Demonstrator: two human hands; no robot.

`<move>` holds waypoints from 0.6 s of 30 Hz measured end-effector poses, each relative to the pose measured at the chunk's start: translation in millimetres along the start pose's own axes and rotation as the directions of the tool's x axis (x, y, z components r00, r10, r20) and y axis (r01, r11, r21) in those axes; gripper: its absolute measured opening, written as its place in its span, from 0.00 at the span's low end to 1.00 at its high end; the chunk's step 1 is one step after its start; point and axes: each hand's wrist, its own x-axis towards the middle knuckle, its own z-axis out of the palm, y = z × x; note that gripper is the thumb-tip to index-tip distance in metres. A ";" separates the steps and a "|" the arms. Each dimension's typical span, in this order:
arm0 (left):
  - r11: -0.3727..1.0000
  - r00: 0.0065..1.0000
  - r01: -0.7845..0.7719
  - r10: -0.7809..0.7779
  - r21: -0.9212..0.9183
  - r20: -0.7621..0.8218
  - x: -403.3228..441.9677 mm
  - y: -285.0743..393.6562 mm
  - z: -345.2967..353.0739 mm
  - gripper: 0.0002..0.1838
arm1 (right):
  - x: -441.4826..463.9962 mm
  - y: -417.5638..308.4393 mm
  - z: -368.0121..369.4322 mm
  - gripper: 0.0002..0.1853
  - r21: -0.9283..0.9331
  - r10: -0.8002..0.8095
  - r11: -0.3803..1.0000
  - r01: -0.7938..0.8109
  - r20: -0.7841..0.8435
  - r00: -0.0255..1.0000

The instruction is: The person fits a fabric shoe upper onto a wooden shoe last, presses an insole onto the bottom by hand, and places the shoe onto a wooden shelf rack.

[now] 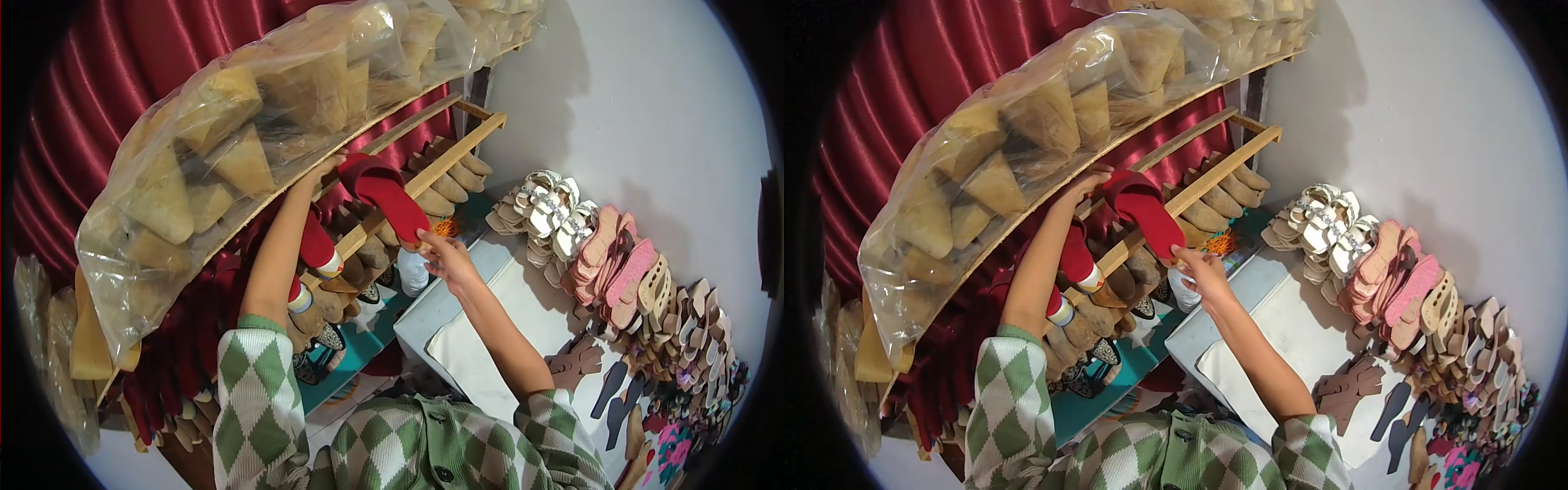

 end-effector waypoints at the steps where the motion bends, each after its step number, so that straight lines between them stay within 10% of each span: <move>1: 1.000 0.999 -0.002 0.001 -0.030 -0.032 7.5 -2.6 -7.1 0.08 | 7.9 -1.5 5.5 0.19 -0.034 -0.028 0.999 0.027 -0.024 0.999; 18: 0.998 0.989 0.055 -0.058 -0.025 -0.134 54.5 -29.0 -13.0 0.11 | 79.6 -10.0 25.5 0.19 -0.008 -0.151 0.988 0.151 -0.122 0.981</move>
